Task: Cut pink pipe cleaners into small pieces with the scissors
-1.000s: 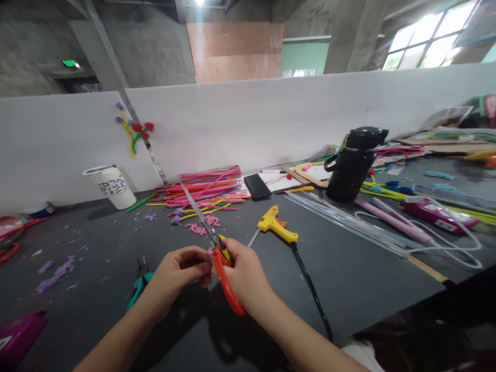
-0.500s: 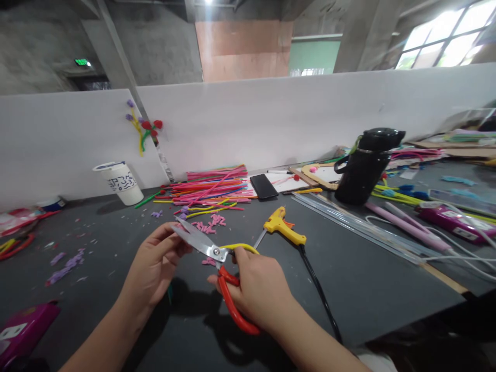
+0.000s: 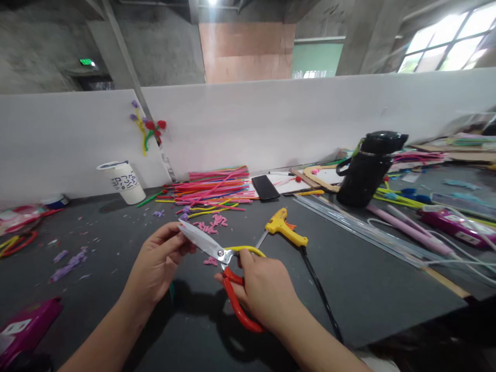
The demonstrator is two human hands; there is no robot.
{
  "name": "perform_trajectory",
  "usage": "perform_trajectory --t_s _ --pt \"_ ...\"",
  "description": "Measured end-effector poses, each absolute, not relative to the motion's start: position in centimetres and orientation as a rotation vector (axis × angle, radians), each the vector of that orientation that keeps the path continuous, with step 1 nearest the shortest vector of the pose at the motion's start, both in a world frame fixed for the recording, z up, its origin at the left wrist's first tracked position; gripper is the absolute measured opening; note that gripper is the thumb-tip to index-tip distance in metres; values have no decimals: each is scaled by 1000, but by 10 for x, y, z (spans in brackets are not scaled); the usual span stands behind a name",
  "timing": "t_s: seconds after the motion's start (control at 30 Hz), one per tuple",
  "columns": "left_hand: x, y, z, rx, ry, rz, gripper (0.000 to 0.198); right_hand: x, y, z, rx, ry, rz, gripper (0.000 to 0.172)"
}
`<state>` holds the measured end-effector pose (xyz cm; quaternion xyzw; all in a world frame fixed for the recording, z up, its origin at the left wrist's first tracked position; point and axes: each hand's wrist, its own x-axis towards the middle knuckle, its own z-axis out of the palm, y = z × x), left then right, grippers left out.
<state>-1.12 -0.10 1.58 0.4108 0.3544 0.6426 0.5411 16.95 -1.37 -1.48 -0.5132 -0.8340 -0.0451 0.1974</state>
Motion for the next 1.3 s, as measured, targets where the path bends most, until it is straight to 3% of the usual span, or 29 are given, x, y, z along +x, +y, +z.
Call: perform_trajectory --t_s 1.3 --pt "-14 -1 18 934 855 1540 6 167 -14 -17 -1467 -2331 -99 34"
